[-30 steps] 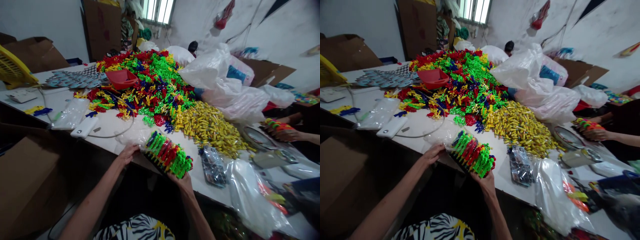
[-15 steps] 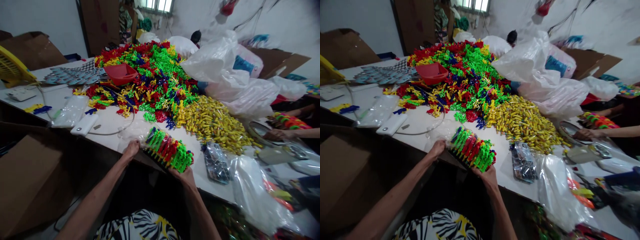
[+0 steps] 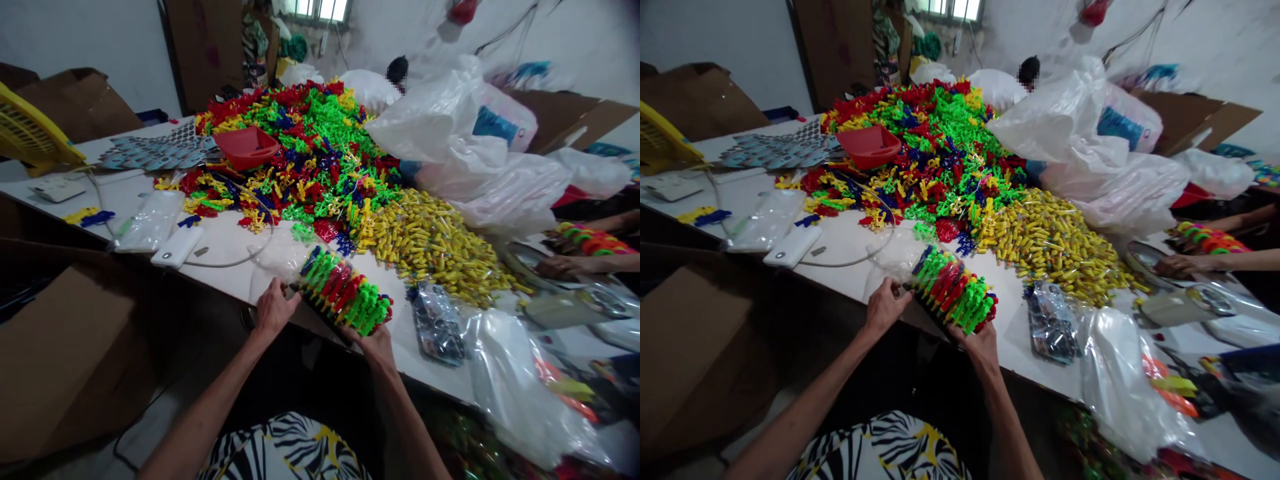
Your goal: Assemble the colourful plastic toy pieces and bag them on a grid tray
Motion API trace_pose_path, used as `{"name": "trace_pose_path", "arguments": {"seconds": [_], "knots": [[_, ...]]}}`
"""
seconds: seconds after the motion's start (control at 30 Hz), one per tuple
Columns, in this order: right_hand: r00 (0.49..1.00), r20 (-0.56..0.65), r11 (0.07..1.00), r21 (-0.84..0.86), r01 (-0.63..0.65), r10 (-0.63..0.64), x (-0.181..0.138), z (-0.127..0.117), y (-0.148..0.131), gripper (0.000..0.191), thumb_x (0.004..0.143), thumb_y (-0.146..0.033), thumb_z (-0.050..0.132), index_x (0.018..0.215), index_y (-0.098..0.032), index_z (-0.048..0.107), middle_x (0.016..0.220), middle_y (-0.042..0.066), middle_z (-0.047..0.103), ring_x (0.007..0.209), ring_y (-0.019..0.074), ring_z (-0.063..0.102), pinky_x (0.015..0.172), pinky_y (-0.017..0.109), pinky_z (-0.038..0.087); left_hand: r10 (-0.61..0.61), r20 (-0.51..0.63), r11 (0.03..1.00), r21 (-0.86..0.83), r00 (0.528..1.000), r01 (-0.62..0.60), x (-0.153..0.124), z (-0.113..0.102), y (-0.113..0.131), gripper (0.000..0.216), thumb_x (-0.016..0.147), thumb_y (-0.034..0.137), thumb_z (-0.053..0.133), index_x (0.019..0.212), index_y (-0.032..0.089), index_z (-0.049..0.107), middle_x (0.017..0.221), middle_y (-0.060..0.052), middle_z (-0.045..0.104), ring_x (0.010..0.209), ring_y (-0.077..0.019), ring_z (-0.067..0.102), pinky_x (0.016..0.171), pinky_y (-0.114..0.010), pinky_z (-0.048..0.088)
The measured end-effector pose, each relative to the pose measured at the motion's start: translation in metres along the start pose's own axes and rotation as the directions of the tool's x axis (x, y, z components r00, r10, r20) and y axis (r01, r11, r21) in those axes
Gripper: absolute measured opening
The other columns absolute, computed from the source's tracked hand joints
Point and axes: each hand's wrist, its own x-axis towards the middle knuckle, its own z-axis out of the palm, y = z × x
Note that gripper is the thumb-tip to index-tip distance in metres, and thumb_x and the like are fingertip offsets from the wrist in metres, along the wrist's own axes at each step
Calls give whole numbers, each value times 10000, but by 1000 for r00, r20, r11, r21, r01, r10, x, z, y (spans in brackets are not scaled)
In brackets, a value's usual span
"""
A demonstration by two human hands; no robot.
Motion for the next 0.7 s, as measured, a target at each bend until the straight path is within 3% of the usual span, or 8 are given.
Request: {"name": "trace_pose_path", "arguments": {"seconds": [0.13,0.27,0.5,0.7], "knots": [[999,-13,997,-66,42,-43,-1,2,3,353,491,-345,758,768,-170,626,712,51,697,692,252,638,642,352,509,32,92,966,254,995,-54,7,-3,11,142,785,337,503,836,205,509,832,-75,655,795,-230,614,652,-295,361],[998,2,997,-50,59,-59,-4,3,4,327,522,-352,732,775,-178,618,734,46,700,691,244,634,636,343,508,98,168,923,354,981,-153,7,-7,12,148,836,253,400,898,198,524,908,-100,656,850,-239,622,686,-306,381],[997,7,995,-73,71,-71,-4,4,4,350,541,-366,735,813,-171,630,752,52,704,705,242,639,647,346,511,132,185,910,367,974,-193,6,2,7,243,865,164,304,950,152,531,946,-148,613,838,-258,622,718,-343,401],[1000,-23,1000,4,7,-7,3,-3,0,388,467,-367,777,768,-168,634,718,56,705,668,245,641,610,339,510,68,140,965,242,988,-101,40,-9,-13,189,858,196,367,907,156,545,894,-138,625,899,-252,602,752,-320,389]]}}
